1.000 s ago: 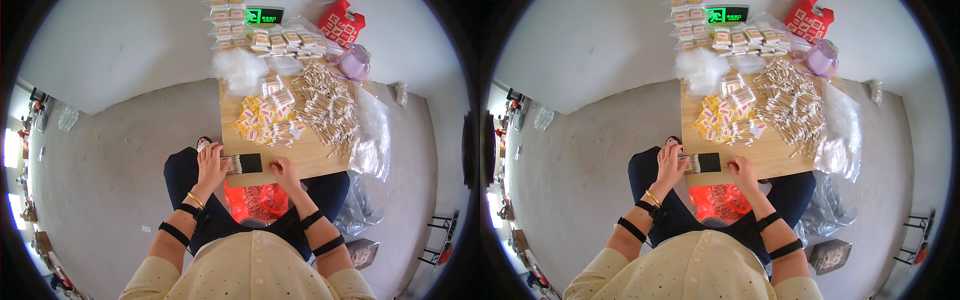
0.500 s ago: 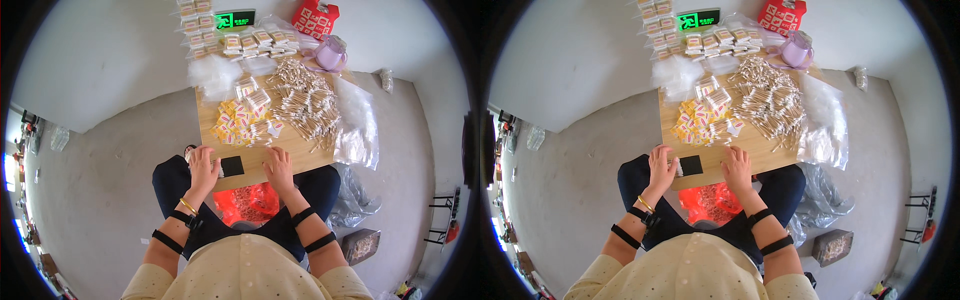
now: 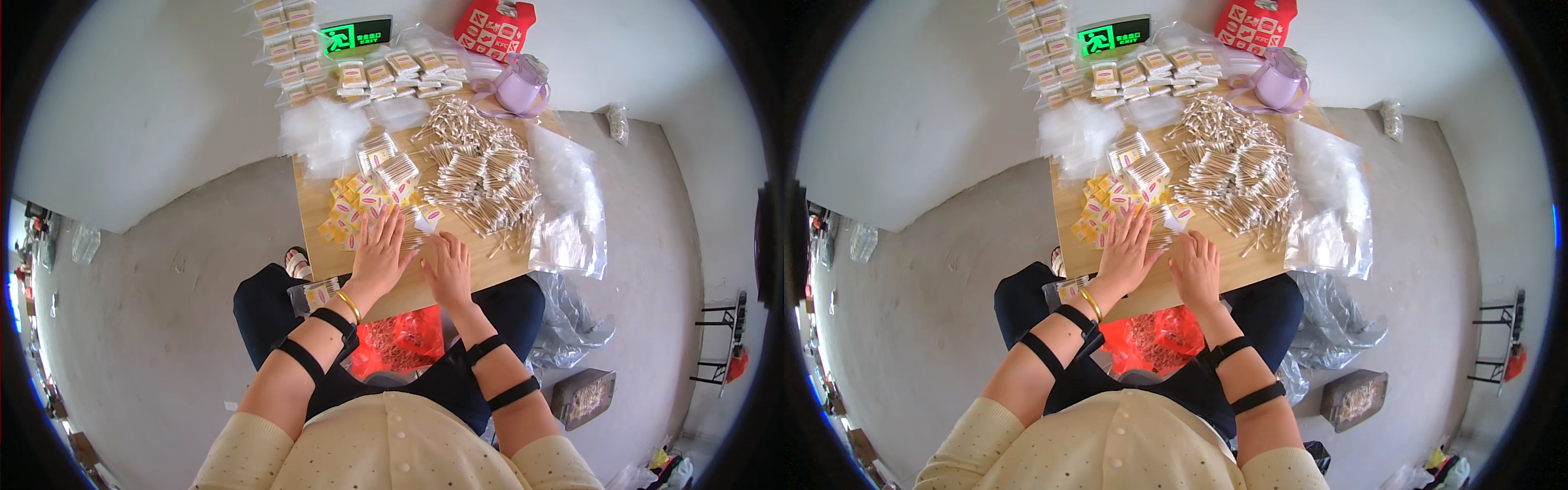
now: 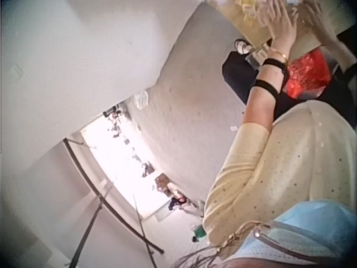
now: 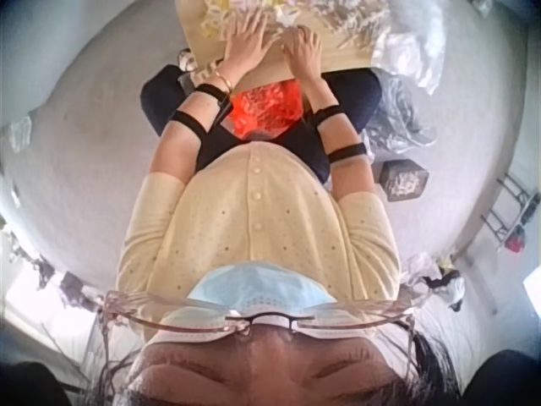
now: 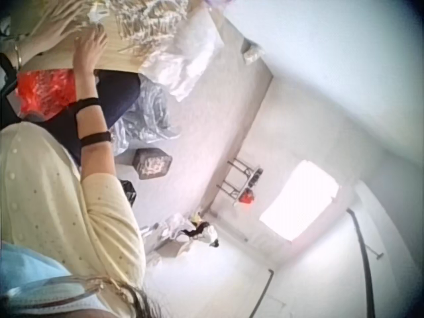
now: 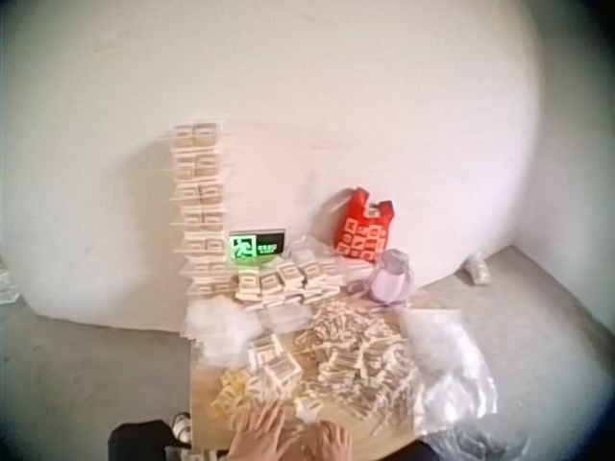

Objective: Packaging cotton swabs into small plastic bags.

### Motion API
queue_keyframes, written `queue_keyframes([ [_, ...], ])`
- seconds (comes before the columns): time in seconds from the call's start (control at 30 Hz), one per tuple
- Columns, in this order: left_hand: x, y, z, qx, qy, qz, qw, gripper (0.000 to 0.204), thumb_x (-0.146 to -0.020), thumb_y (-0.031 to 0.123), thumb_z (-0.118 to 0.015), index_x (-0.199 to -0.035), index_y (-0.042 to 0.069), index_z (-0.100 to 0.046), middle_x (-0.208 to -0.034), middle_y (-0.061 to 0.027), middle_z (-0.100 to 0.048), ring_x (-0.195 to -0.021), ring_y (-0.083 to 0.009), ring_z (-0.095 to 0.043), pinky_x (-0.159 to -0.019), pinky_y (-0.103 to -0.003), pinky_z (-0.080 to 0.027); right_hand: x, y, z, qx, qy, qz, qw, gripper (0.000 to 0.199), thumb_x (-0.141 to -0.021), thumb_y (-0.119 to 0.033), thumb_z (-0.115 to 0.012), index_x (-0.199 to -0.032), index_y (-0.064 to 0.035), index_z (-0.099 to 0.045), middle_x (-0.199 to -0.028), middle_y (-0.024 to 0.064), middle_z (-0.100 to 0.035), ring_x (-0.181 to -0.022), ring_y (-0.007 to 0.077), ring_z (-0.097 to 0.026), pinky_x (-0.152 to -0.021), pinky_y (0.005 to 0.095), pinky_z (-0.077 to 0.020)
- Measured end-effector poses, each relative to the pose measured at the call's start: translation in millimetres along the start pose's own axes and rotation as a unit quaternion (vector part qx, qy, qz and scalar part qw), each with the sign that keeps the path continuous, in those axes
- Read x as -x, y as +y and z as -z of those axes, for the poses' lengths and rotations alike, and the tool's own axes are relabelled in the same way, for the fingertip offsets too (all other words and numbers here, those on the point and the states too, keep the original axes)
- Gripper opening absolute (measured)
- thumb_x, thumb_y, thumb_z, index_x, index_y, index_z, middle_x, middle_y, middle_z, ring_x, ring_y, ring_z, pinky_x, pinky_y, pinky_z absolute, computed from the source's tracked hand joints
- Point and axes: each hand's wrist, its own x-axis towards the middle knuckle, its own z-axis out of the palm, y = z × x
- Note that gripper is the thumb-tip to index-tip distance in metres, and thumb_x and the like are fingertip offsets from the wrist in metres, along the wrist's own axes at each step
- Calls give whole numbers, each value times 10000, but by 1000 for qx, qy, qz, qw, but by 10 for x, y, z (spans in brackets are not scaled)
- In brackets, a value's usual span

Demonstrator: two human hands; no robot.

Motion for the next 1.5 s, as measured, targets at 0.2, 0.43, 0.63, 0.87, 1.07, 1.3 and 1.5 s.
queue_keyframes([
  [0.2,-93,109,-30,-10,-38,8,999,734,-1031,504,-468,-1531,-27,-383,-1671,-149,-230,-1570,-320,-126,-1247,-592,-103,77,67,64,-13,8,-22,1000,565,-834,-140,-725,-1363,-87,-534,-1349,143,-515,-1247,354,-486,-1036,469,-398],
  [0.43,-180,48,-128,72,19,44,996,575,-959,446,-621,-1303,-8,-547,-1497,-160,-399,-1502,-381,-251,-1228,-626,-138,73,66,53,-22,15,-34,999,535,-821,-134,-728,-1325,-100,-550,-1328,133,-526,-1227,352,-496,-1017,467,-405],
  [0.63,-164,27,-84,114,27,32,993,391,-860,263,-743,-1156,61,-587,-1363,-134,-467,-1429,-375,-346,-1223,-640,-152,88,86,58,-39,20,-37,998,531,-811,-138,-739,-1308,-101,-556,-1322,127,-527,-1213,347,-504,-1011,463,-409],
  [0.87,36,99,-40,131,23,18,991,281,-824,156,-754,-1062,99,-616,-1340,-110,-480,-1391,-359,-381,-1228,-640,-156,23,158,62,-38,29,-12,999,523,-807,-68,-686,-1317,-113,-579,-1327,125,-520,-1192,336,-518,-988,459,-436],
  [1.07,203,105,-16,121,44,27,991,247,-829,139,-746,-1042,114,-623,-1330,-107,-490,-1360,-346,-411,-1222,-610,-195,-86,198,103,1,6,39,999,495,-798,-4,-632,-1266,-165,-658,-1317,92,-545,-1179,316,-532,-988,457,-441],
  [1.3,304,75,-28,134,51,36,989,236,-821,145,-748,-1026,136,-631,-1213,-86,-555,-1224,-313,-499,-1176,-554,-280,-153,548,203,104,20,57,993,473,-828,-41,-631,-1287,-147,-659,-1355,64,-565,-1229,321,-521,-1024,454,-427],
  [1.5,438,27,122,175,-14,0,985,450,-779,193,-800,-1170,100,-599,-1194,-87,-569,-1194,-294,-526,-1144,-489,-329,-85,359,267,5,-28,44,999,443,-874,-71,-617,-1313,-125,-619,-1354,73,-565,-1250,328,-510,-1036,459,-427],
])
